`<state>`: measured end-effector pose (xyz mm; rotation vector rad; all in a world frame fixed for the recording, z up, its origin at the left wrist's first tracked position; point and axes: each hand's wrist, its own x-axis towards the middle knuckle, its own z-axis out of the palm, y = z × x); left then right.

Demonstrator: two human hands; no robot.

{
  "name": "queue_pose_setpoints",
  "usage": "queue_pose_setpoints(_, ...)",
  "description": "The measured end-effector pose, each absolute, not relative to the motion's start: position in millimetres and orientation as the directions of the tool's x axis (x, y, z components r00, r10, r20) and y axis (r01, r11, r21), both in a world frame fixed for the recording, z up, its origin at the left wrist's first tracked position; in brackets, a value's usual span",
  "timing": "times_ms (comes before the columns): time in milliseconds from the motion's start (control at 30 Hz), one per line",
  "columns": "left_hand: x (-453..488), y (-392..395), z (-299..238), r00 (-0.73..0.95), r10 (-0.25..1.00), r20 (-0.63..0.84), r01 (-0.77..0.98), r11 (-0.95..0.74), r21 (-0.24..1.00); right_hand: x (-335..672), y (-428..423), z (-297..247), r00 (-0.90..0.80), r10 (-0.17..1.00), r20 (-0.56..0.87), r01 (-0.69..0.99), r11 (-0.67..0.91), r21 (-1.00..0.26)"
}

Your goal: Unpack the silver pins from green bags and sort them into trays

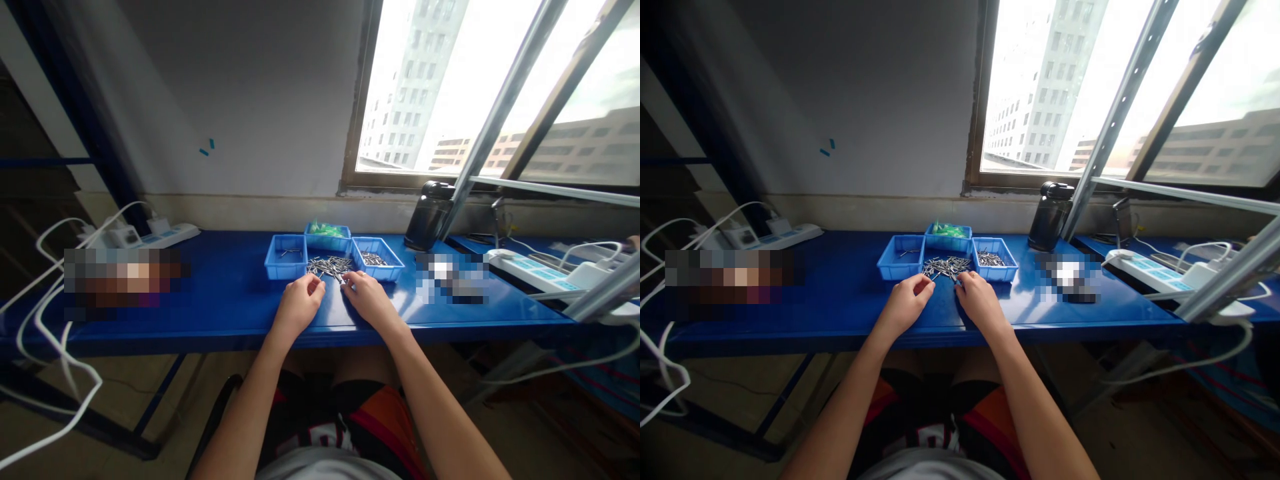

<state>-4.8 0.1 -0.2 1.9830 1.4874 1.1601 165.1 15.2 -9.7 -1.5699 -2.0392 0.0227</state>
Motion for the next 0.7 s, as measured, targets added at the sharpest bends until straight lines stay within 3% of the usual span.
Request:
queue_pose_setpoints(133, -4.7, -0.9, -0.6, 0.101, 0.925, 0.367, 0.585, -0.353, 0.73, 158.5, 15.8, -6.9, -0.158, 0.911, 0.38, 0.937, 0.26, -0.233)
queue_pose_setpoints(467, -5.5, -1.8, -0.3, 0.11, 0.93, 0.351, 0.576, -0.347, 0.74, 153.6, 15.8, -3.9, -0.143, 0.925, 0.351, 0.967, 0.206, -0.149)
queue_pose_setpoints(600, -5.7, -1.3, 0.5, 0.115, 0.932, 0.345, 0.571, -0.346, 0.744, 155.3, 15.4, -3.2, -0.156, 0.914, 0.374, 0.952, 0.24, -0.189)
queue_pose_setpoints(700, -5.4, -0.9, 0.3, 0.104, 0.932, 0.348, 0.579, -0.341, 0.74, 159.7, 11.6, -1.1, -0.26, 0.87, 0.419, 0.879, 0.393, -0.269)
